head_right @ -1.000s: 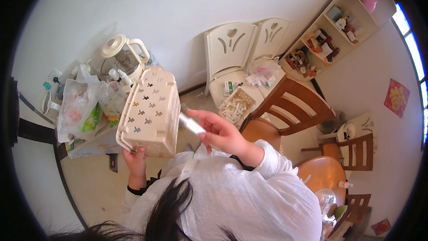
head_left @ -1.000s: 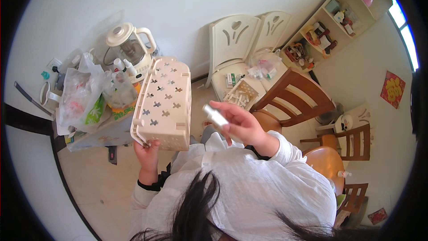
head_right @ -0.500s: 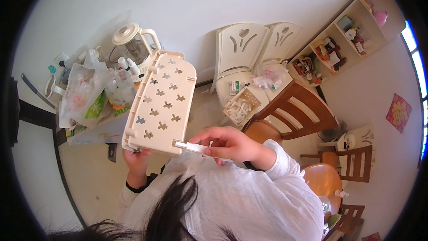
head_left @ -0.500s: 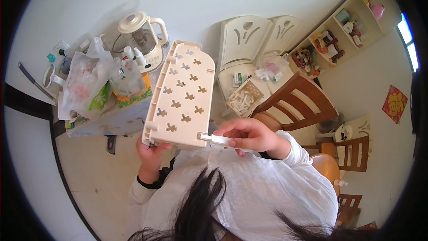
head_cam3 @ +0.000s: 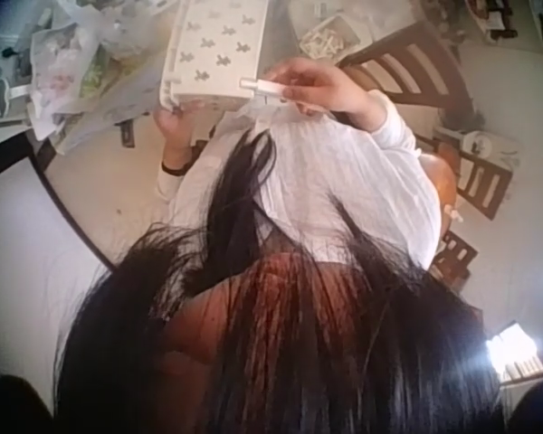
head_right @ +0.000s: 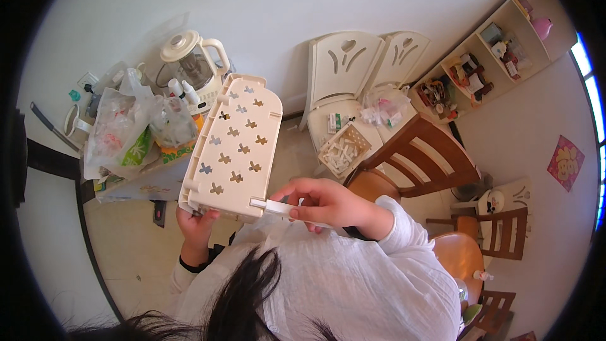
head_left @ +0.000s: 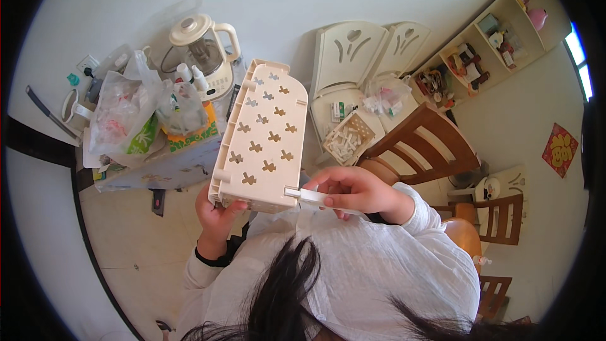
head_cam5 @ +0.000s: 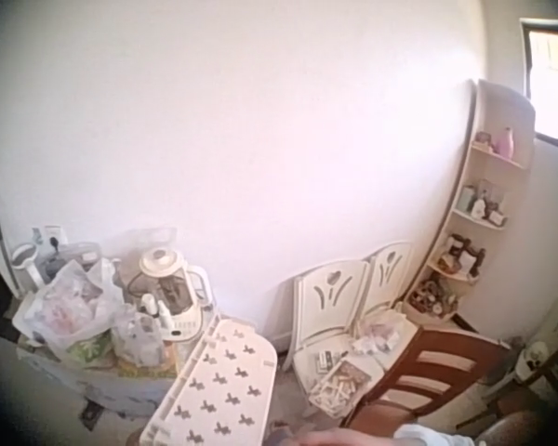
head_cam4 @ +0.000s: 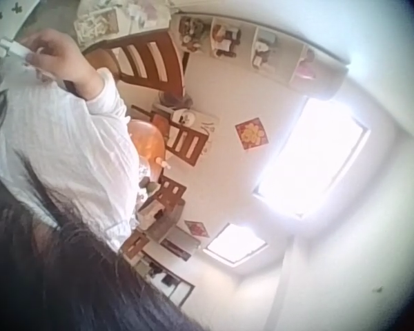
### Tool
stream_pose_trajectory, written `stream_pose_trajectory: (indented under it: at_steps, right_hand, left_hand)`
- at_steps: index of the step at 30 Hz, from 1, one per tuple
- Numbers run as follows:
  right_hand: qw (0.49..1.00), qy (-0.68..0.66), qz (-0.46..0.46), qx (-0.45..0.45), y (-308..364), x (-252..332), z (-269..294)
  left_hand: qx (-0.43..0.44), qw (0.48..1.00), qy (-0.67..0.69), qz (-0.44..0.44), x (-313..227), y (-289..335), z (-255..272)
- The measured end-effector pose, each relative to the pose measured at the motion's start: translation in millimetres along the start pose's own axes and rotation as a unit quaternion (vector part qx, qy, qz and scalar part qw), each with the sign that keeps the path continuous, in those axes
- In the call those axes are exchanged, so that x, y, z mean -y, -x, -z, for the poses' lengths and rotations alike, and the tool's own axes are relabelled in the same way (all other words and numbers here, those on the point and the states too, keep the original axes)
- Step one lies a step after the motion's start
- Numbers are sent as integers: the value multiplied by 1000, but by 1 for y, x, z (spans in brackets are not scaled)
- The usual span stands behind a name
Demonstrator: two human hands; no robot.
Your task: Assembling and wiping down components of small plastic interlocking storage bins.
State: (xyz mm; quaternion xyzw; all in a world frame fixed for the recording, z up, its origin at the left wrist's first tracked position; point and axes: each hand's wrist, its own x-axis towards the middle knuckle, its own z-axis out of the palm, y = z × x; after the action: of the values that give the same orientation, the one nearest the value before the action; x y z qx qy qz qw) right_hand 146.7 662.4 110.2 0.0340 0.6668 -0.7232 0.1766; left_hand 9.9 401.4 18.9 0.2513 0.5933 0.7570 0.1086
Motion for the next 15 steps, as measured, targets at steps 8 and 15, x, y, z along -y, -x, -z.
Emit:
stream_pose_trajectory:
  at_steps: [8,15]
  right_hand:
    - [999,-50,-7,0,-3,-7,2]
    - [972,-169,161,-15,-1,-8,2]
  left_hand:
    - [-15,1000,-1,12,24,3,6]
    - [-97,990,98,42,63,6,17]
